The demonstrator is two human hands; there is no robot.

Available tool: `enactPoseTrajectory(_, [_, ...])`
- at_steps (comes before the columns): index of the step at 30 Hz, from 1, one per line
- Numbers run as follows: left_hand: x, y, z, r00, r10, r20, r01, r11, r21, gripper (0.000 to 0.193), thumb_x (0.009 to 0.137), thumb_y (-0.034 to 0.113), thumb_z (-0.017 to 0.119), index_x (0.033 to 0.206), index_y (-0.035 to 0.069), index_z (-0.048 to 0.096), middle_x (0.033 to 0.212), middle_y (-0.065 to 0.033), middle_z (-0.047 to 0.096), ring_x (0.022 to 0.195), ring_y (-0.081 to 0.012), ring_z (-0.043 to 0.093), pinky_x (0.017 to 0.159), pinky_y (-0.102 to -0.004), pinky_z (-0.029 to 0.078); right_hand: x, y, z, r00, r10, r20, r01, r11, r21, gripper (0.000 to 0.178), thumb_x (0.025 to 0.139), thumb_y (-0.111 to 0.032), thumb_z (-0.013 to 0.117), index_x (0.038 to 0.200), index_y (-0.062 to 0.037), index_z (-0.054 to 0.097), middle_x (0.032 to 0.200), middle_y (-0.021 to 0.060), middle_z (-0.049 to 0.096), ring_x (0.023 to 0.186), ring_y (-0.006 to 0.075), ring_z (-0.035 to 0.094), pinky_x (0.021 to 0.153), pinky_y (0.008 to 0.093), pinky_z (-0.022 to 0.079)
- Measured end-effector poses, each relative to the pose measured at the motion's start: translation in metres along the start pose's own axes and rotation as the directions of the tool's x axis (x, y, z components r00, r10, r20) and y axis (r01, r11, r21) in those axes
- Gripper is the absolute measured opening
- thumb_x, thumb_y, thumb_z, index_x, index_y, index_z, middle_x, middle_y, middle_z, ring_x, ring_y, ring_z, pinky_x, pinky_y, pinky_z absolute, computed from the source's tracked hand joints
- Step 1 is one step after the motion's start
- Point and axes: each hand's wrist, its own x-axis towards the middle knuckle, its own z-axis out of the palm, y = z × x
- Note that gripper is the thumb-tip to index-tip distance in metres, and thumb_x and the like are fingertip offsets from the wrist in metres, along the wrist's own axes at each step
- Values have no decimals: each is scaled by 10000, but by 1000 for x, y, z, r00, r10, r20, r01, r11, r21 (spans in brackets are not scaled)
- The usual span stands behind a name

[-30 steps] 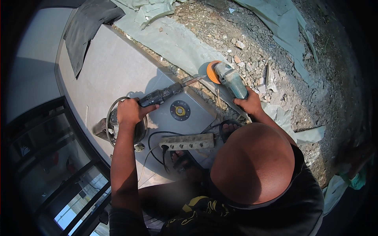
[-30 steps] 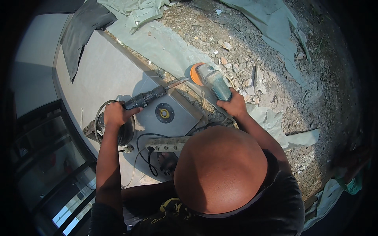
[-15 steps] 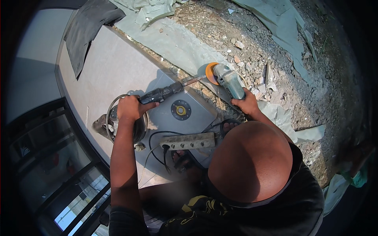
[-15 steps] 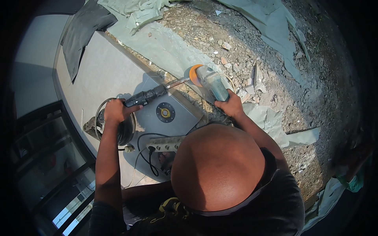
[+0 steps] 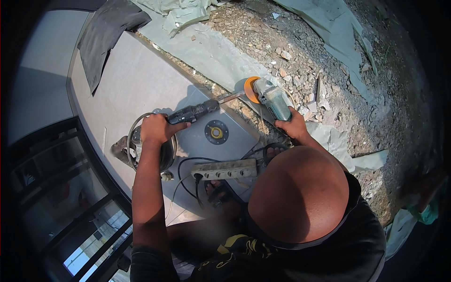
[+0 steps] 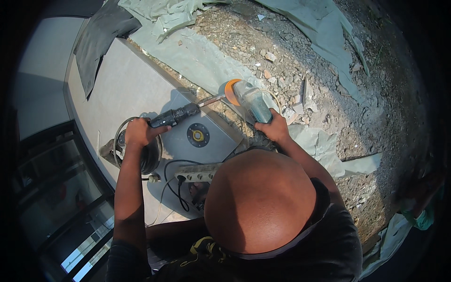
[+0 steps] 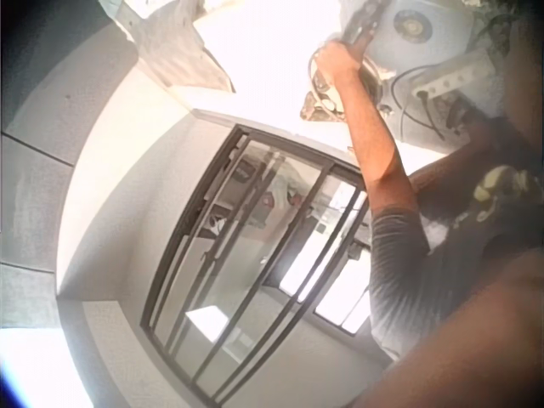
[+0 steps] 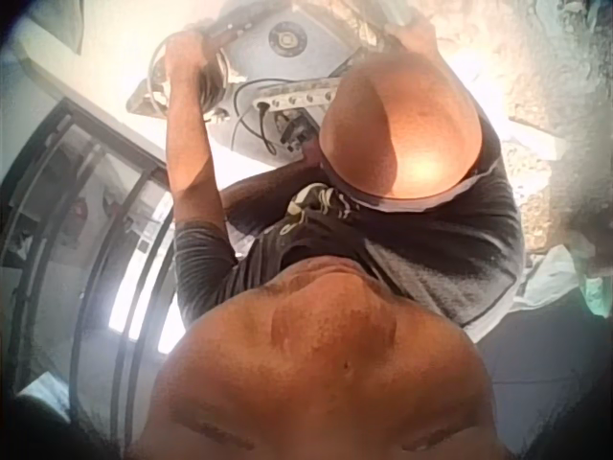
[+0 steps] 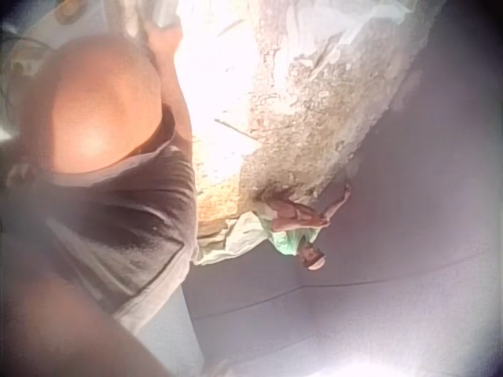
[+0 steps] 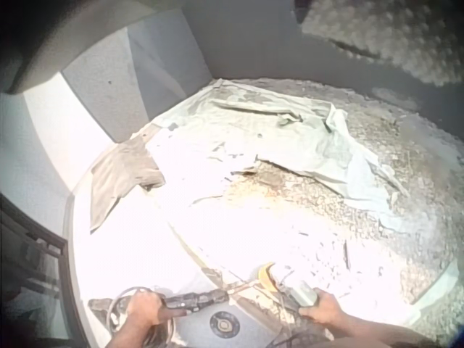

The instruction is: The person uses an angle grinder to smooth or cut the edge of a concrete or stone surface while holding a demolition hammer nearby.

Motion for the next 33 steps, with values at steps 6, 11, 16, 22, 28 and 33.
enactPoseTrajectory(6, [-2, 2, -2, 1000, 17, -13, -17, 1000, -6, 972, 609, 915, 684, 902, -7, 783, 922, -215, 760, 909, -360, 752, 844, -436, 595, 3, 5, 1, 1000, -11, -12, 11, 1000, 7, 775, 666, -325, 868, 1301, 43, 620, 1062, 225, 748, 979, 302, 739, 897, 369, 556])
enactPoseTrajectory(11, [-2, 2, -2, 999, 23, -24, -23, 1000, 3, 970, 606, 914, 687, 899, -5, 783, 903, -211, 759, 901, -364, 751, 842, -436, 594, 4, 9, 2, 1000, -25, 2, 25, 1000, 9, 781, 669, -324, 870, 1310, 43, 616, 1086, 238, 743, 1002, 315, 737, 909, 374, 554])
enactPoseTrajectory(16, [-2, 1, 0, 999, 19, -28, -19, 1000, 9, 974, 604, 915, 687, 899, -8, 782, 898, -212, 758, 897, -368, 750, 840, -438, 592, -3, -5, -3, 1000, -12, -18, 12, 1000, -8, 756, 673, -323, 871, 1291, 37, 626, 1082, 234, 744, 1003, 315, 737, 906, 377, 555])
enactPoseTrajectory(22, [-2, 2, -3, 1000, 19, -20, -20, 1000, -11, 997, 597, 931, 677, 897, -14, 781, 904, -214, 757, 895, -365, 751, 834, -438, 594, -1, -7, -7, 1000, 24, -2, -24, 999, -24, 739, 668, -327, 862, 1267, 39, 632, 1076, 226, 745, 1003, 314, 737, 905, 376, 555])
enactPoseTrajectory(28, [0, 1, -2, 999, -3, 45, 2, 999, 33, 954, 633, 885, 689, 1023, 18, 772, 967, -211, 762, 954, -360, 744, 864, -438, 584, 6, 8, 3, 999, -24, -44, 22, 999, -30, 780, 663, -364, 859, 1286, 43, 625, 1086, 233, 740, 1009, 315, 733, 915, 379, 553])
enactPoseTrajectory(33, [0, -2, 4, 998, 38, -47, -38, 999, -2, 1041, 588, 952, 655, 905, -31, 778, 875, -221, 754, 887, -368, 754, 829, -437, 600, 4, -2, -2, 1000, -25, -18, 25, 999, -49, 769, 685, -317, 881, 1314, 41, 621, 1066, 183, 749, 979, 249, 728, 897, 349, 553])
